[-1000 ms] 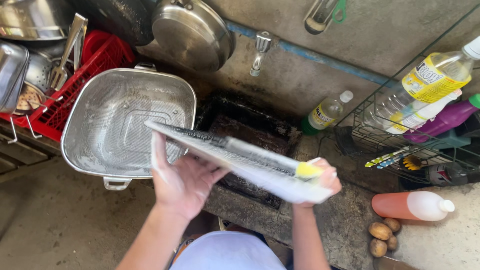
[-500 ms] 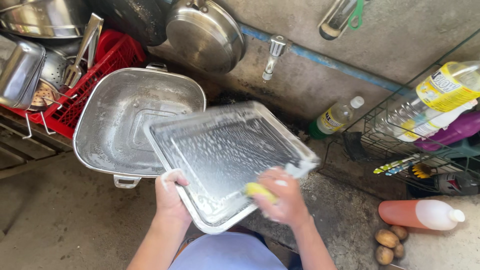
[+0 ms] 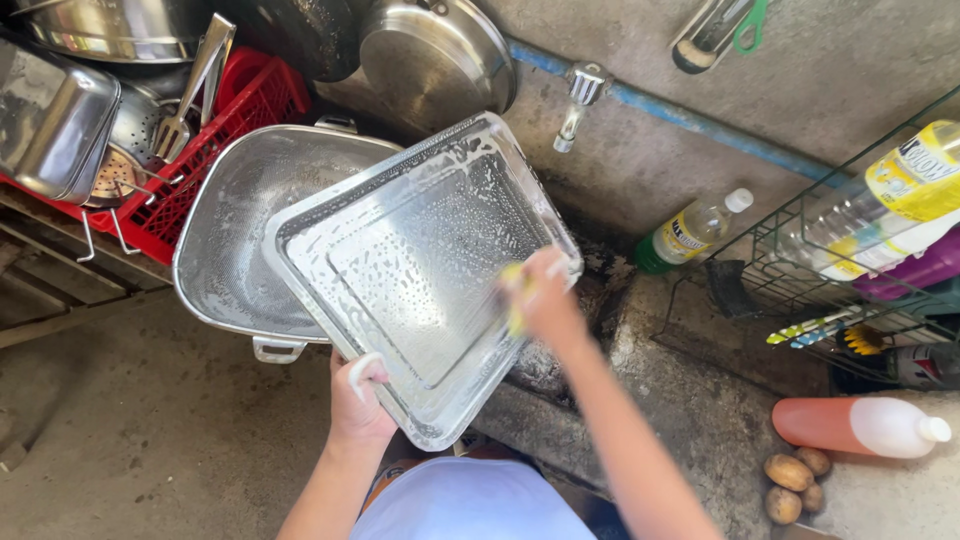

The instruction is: The person washes a metal pan and a metal tray using a sponge and dish soap at an outdoor sink.

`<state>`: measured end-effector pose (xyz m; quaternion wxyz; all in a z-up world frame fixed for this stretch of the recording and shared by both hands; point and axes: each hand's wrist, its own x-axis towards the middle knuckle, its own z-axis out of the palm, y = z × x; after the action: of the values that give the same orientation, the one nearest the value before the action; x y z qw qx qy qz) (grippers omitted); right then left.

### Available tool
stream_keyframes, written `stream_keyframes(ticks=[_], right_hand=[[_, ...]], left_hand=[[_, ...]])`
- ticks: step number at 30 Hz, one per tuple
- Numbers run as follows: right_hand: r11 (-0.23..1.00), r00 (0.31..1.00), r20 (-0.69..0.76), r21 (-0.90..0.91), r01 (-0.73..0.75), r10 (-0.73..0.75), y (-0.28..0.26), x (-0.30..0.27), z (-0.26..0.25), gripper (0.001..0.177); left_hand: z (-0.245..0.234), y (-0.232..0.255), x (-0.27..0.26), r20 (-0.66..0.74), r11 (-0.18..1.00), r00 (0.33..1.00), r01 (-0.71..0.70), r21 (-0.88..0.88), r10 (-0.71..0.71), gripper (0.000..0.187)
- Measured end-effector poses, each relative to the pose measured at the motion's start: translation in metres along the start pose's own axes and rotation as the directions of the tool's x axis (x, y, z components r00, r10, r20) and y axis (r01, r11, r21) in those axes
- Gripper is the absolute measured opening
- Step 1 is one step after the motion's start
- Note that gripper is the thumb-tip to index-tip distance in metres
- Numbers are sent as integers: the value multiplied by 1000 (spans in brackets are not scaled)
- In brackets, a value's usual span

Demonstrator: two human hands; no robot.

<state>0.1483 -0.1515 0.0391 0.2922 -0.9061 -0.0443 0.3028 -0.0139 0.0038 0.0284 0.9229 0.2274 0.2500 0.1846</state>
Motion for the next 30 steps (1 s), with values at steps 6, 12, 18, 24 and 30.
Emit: stream_keyframes(ticks=[6,12,18,24,30], right_hand=[[887,787,-543,153,436,-293,11,31,8,33],[714,713,-49,-41,699,-700,46,-16,23,35],[735,498,-617,-205,646,-610,39,43,-15,26],[366,324,-313,-82,927,-893,5,-23,39,27],[660,532,-508,-101,744,-677,3,8,5,11]], left_hand=[[-9,-12,3,-21,996,997,81,29,-81,61],[-39,-33,28,186,986,976,-84,-145,111,28],[-10,-19,12,29,988,990,137,68,-139,58],[-5,-25,27,211,985,977,-25,172,-12,49],[-14,-3,19,327,975,945,-51,217,-23,42]])
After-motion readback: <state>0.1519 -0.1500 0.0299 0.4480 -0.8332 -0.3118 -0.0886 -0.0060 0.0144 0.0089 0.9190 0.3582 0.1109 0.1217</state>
